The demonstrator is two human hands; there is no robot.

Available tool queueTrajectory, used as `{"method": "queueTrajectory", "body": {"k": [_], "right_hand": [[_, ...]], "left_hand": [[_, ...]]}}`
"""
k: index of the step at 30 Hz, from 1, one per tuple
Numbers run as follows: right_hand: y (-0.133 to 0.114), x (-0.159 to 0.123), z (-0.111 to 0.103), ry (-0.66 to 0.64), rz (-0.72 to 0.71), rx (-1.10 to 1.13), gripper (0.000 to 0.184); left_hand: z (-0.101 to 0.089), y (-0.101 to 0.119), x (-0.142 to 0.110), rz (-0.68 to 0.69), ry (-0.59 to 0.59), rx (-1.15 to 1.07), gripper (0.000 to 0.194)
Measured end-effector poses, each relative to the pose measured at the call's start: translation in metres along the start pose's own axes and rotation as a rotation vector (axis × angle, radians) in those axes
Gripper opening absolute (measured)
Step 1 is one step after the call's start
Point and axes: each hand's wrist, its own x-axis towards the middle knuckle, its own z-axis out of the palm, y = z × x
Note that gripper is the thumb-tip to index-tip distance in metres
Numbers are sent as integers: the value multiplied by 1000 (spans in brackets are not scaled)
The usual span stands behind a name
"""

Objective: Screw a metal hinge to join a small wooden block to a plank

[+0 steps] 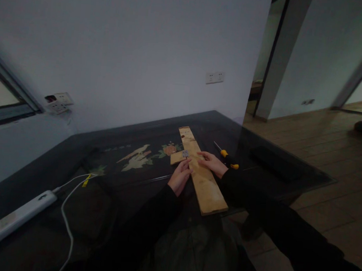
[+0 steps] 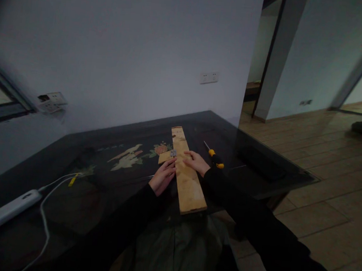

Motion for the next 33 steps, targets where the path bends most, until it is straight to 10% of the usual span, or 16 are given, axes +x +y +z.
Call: {"method": "queueTrajectory", "body": {"k": [23, 33], "right_hand": [[1, -34, 40, -181, -92, -64, 51], [-9, -32, 32, -175, -114, -157, 53]], "left_hand": [[-16, 22, -73, -11, 78, 141, 43], [-45, 44, -74, -18, -146, 619, 41]]}}
